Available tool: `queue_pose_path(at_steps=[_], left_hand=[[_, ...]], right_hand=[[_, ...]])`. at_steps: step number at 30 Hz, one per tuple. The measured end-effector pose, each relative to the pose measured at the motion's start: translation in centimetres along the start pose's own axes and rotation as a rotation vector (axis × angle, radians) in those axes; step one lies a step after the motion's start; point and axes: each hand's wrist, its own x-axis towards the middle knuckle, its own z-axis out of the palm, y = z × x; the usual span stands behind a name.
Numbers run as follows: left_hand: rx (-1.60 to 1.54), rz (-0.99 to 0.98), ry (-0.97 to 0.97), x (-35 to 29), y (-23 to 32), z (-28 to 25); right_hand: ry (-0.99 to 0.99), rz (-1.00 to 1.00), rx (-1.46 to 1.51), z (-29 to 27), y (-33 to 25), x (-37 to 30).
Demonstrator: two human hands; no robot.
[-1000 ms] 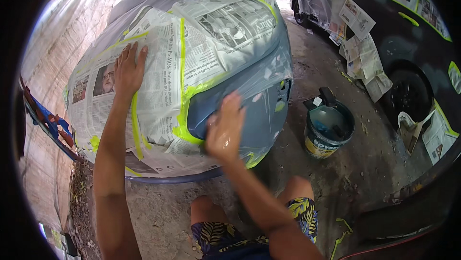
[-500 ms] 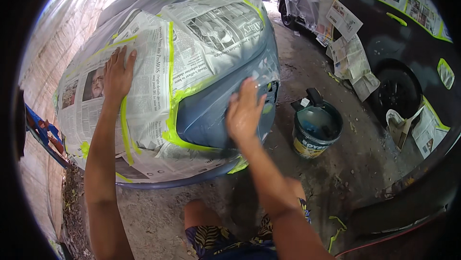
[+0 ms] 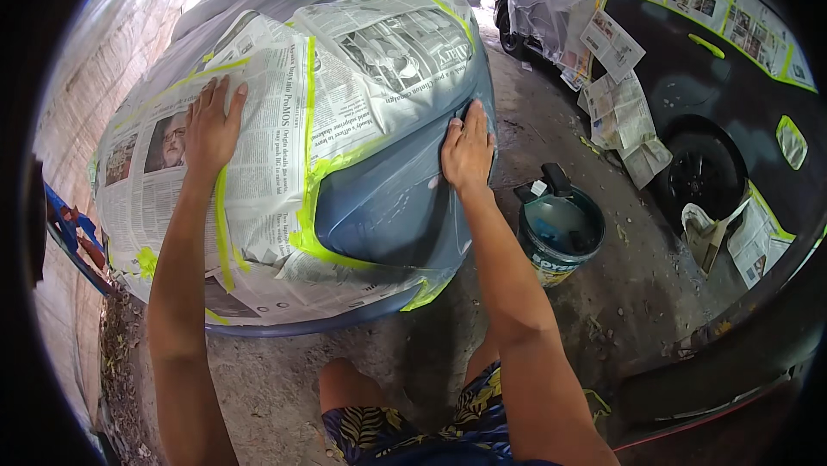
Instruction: Sanding a car body part using a sanding block and water for surface preparation.
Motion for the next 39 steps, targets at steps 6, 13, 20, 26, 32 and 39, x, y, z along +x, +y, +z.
queue_pose_path(at_steps=[6, 13, 20, 26, 32, 39], left_hand=[[0.005, -0.002, -0.002, -0.1, 0.0, -0.1], [0.021, -0.013, 0.008, -0.1, 0.3, -0.1], [0.030, -0.001, -0.036, -0.1, 0.2, -0.2], [0.023, -0.024, 0.032, -0.1, 0.0, 0.1], [0.012, -0.009, 0.022, -0.2, 0.0, 0.0], [0.025, -0.005, -0.005, 0.2, 0.0, 0.0]], right_hand=[[0.062, -0.203, 0.061, -0.8, -3.0, -5.2], [0.040, -0.043, 0.155, -1.5, -0.4, 0.7], [0.095, -0.286, 0.094, -1.8, -1.2, -3.7], [0.075, -0.354, 0.177, -1.8, -4.7, -8.6], [0.092, -0.137, 0.119, -1.5, -0.6, -4.8], [0.033, -0.214, 0.117, -1.4, -1.4, -6.1]])
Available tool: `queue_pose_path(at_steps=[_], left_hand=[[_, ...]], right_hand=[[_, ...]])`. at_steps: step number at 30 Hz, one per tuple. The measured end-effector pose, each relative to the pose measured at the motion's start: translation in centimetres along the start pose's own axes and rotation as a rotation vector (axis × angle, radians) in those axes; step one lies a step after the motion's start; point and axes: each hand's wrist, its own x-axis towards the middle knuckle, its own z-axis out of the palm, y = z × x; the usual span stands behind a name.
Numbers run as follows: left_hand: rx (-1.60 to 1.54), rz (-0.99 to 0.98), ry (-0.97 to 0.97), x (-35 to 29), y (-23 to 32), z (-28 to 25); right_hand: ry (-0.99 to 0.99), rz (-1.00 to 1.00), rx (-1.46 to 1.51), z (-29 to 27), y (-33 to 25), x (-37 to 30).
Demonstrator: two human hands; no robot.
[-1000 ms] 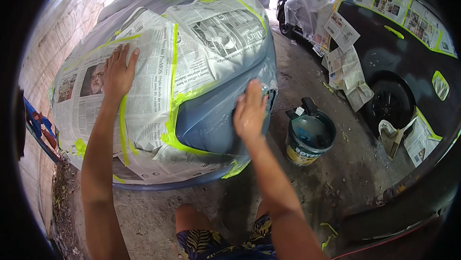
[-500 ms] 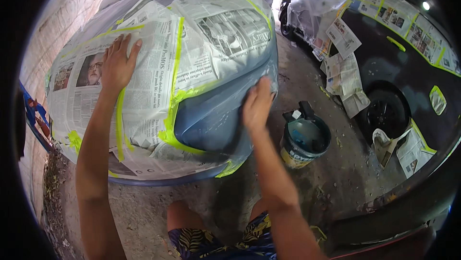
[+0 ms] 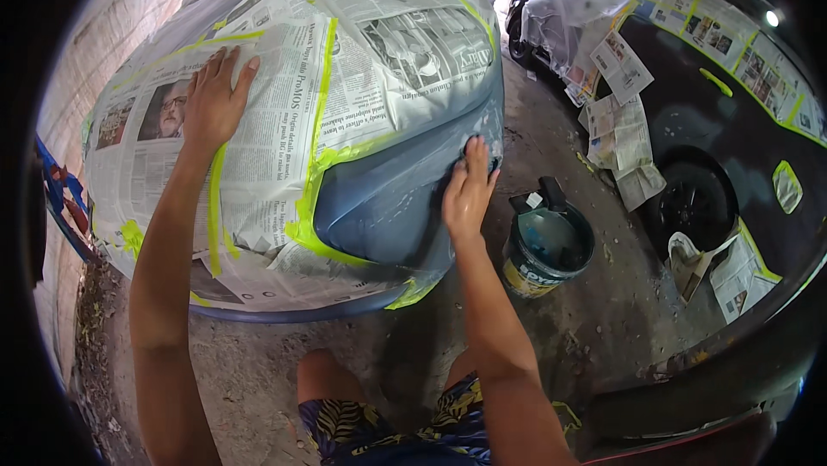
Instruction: Sanding a car body part using a sanding block and water for surface preparation.
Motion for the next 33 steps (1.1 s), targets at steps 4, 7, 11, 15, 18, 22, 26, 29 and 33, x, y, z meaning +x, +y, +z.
queue_pose_path(at_steps=[4, 7, 11, 15, 18, 22, 26, 29, 33], left_hand=[[0.000, -0.005, 0.008, -0.3, -0.2, 0.2], [-0.005, 0.012, 0.018, -0.3, -0.3, 0.3], [-0.021, 0.007, 0.029, -0.3, -0.2, 0.3], [0.024, 0.014, 0.021, -0.3, -0.2, 0.3], [0.016, 0.010, 0.026, -0.4, -0.3, 0.5], [-0.004, 0.006, 0.019, -0.3, -0.4, 0.5], [-0.009, 0.009, 0.032, -0.4, -0.2, 0.4], [0.012, -0.013, 0.032, -0.3, -0.1, 0.3], [0.002, 0.006, 0.030, -0.3, -0.1, 0.3]], right_hand=[[-0.065, -0.019, 0.020, 0.2, -1.1, -1.2], [0.057, -0.022, 0.001, 0.1, -0.1, -0.3], [-0.022, -0.019, 0.023, 0.3, -0.1, 0.0], [0.077, -0.014, 0.028, -0.1, 0.1, 1.1], [0.097, 0.043, 0.158, 0.2, 0.1, 1.8], [0.041, -0.120, 0.018, -0.2, -0.4, 1.2], [0.134, 0.030, 0.032, -0.1, 1.1, 3.3], [0.117, -0.091, 0.075, -0.3, -0.1, 1.7], [0.097, 0.035, 0.058, -0.6, 1.4, 2.6]])
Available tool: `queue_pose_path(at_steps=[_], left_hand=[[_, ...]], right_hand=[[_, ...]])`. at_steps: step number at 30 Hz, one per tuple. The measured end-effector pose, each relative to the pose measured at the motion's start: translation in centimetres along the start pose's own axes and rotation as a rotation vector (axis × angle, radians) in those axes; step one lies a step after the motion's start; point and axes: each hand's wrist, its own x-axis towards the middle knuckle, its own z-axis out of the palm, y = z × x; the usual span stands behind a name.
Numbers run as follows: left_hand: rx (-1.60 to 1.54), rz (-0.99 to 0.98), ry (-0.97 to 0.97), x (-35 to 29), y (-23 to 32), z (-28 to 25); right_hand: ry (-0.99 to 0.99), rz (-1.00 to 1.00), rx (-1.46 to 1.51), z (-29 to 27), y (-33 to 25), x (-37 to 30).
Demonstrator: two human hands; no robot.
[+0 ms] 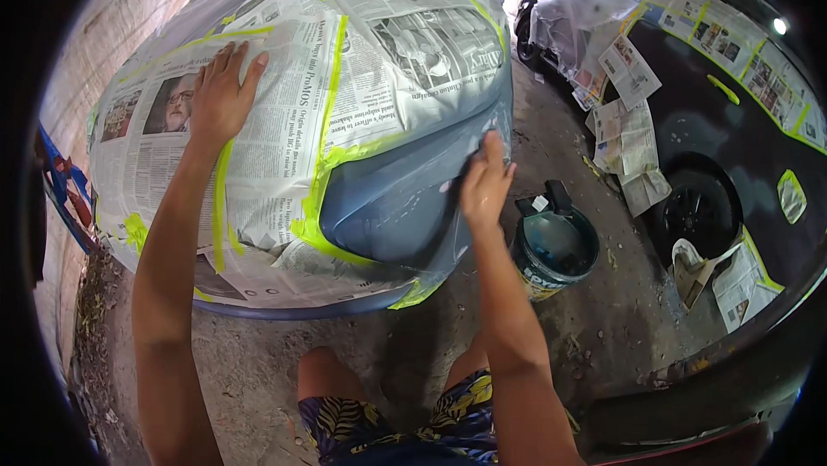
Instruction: Sanding a car body part using a sanding block and water for surface preparation.
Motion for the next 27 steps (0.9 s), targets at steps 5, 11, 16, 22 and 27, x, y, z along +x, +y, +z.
queue_pose_path(at_steps=[5, 11, 16, 22, 27], left_hand=[[0.004, -0.041, -0.010, 0.0, -0.1, 0.2], [-0.014, -0.019, -0.002, 0.0, -0.1, 0.2], [0.023, -0.022, -0.038, 0.0, 0.0, 0.1], [0.052, -0.026, -0.053, 0.0, 0.1, -0.1], [-0.020, 0.009, 0.007, 0.0, 0.0, 0.0]], right_hand=[[-0.029, -0.143, 0.049, 0.3, -1.3, -1.4], [-0.002, 0.033, 0.152, 0.7, 0.8, 0.5], [-0.109, -0.067, -0.058, 0.5, 0.3, -0.6], [-0.047, 0.038, -0.007, 1.1, 2.2, 1.2], [-0.135, 0.080, -0.046, 1.3, 3.6, 2.5]])
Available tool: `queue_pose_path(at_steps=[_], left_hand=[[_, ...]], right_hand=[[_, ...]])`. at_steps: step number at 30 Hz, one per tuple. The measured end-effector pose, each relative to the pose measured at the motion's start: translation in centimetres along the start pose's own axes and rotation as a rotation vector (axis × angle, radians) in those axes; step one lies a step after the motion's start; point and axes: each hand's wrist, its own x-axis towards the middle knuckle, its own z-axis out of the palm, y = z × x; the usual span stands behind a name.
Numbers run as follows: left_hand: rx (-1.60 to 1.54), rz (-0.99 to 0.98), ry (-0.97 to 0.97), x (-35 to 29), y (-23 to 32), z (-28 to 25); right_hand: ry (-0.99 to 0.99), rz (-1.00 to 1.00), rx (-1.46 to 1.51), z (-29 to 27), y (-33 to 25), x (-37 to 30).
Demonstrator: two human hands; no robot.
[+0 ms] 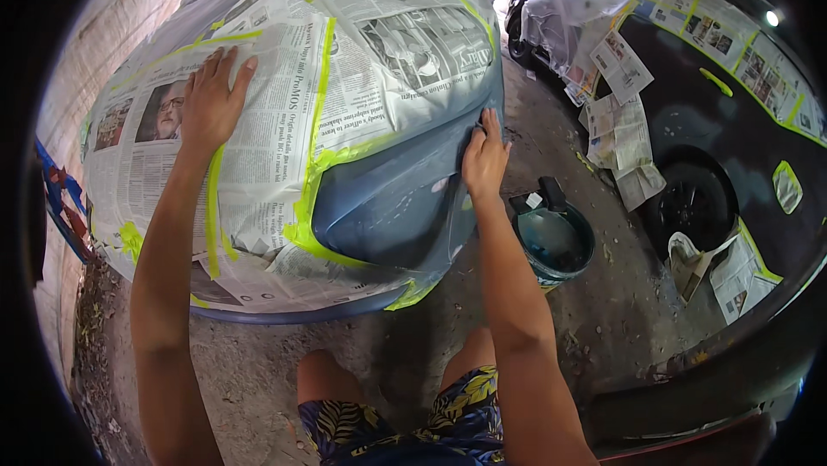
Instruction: Sanding a car body part using a sanding block and water for surface preparation.
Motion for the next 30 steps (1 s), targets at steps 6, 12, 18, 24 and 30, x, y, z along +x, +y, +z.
queue_pose_path(at_steps=[6, 12, 18, 24, 30], left_hand=[[0.025, -0.020, -0.021, 0.0, 0.1, 0.0], [0.014, -0.017, -0.018, 0.0, 0.3, -0.3], [0.026, 0.005, -0.009, 0.0, 0.3, -0.2], [0.012, 0.009, -0.017, 0.1, 0.3, -0.2], [-0.017, -0.030, -0.098, 0.2, 1.1, -1.2]], right_hand=[[0.045, -0.120, -0.061, 0.0, 0.5, 0.1], [0.046, -0.166, -0.004, -0.4, 0.6, 0.8], [-0.010, 0.015, 0.125, -1.5, 0.5, 4.1], [0.046, -0.239, -0.014, -1.5, -4.6, -4.5], [0.067, 0.127, 0.062, -2.2, -3.0, -0.3]])
